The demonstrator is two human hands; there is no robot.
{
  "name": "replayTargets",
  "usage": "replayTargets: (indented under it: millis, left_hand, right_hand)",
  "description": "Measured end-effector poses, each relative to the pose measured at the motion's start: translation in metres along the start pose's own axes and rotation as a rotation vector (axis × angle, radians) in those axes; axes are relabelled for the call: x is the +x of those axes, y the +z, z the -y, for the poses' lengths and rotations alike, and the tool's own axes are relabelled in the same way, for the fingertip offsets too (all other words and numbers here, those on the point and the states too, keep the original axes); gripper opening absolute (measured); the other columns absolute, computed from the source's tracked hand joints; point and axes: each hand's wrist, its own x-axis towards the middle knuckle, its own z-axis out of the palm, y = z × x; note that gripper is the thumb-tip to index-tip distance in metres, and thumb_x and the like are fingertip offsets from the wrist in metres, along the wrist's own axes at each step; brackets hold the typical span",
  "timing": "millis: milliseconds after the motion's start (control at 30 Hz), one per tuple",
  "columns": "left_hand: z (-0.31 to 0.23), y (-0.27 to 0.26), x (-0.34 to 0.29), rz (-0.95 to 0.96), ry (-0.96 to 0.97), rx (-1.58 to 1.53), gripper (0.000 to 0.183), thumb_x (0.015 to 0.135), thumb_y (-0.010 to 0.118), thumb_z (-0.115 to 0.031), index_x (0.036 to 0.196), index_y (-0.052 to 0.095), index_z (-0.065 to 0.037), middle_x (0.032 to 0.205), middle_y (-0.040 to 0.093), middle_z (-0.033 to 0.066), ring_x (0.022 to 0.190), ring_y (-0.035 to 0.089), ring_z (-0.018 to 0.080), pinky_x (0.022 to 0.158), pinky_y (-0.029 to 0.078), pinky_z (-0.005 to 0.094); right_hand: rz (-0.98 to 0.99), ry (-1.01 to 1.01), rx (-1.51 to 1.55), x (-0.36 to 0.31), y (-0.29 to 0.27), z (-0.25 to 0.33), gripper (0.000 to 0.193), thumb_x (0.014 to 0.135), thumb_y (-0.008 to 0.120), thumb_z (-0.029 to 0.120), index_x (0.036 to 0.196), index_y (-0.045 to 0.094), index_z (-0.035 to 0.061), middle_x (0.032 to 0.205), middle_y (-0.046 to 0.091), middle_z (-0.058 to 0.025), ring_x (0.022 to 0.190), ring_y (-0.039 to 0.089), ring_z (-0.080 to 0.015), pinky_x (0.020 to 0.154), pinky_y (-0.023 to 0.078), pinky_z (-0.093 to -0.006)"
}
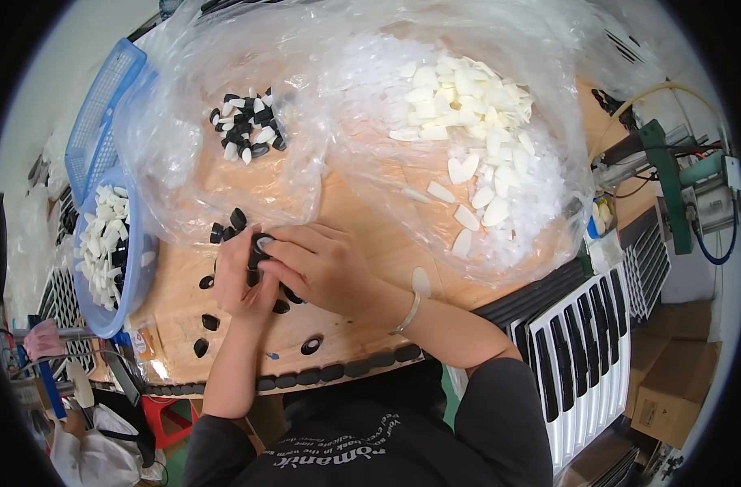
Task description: Assembling small black and white plastic components at a workbench.
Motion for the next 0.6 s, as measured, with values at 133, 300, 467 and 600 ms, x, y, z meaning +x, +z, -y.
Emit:
replayTargets:
  millis: [133,300,467,600]
  left_hand:
    - [0.001,-0.001,-0.001,-0.053,-0.266,-0.156,0.045,0.068,0.072,0.007,0.112,0.061,0.007,0.099,0.067,0.0183,0.084,0.064,0.0276,0.075,0.052,0.0329]
    - [0.005,-0.010,0.001,-0.039,-0.380,-0.254,0.045,0.067,0.073,0.007,0.111,0.062,0.003,0.104,0.066,0.0143,0.091,0.060,0.0233,0.082,0.048,0.0311]
    - [0.005,-0.009,0.007,0.045,-0.291,-0.201,0.045,0.065,0.076,0.004,0.108,0.064,0.002,0.102,0.067,0.0124,0.091,0.060,0.0271,0.083,0.047,0.0343]
    - [0.004,-0.012,0.011,0.079,-0.230,-0.171,0.045,0.064,0.076,0.004,0.107,0.064,0.002,0.100,0.067,0.0119,0.092,0.060,0.0281,0.084,0.047,0.0354]
  right_hand:
    - [-0.044,-0.134,-0.050,0.017,-0.021,-0.008,0.020,0.072,0.077,0.008,0.091,0.071,0.0051,0.096,0.070,-0.0101,0.072,0.066,-0.0218,0.065,0.053,-0.0301]
    - [-0.047,0.566,-0.228,0.037,-0.120,-0.057,0.015,0.079,0.066,0.000,0.094,0.070,-0.0007,0.086,0.071,-0.0121,0.068,0.064,-0.0143,0.064,0.051,-0.0263]
    - [0.186,0.722,-0.545,0.006,-0.161,-0.091,0.013,0.077,0.066,0.000,0.089,0.071,-0.0005,0.079,0.069,-0.0158,0.069,0.066,-0.0229,0.066,0.052,-0.0303]
    - [0.264,0.868,-0.777,-0.012,-0.171,-0.101,0.011,0.073,0.065,0.002,0.082,0.072,0.0023,0.081,0.069,-0.0196,0.072,0.067,-0.0339,0.069,0.054,-0.0366]
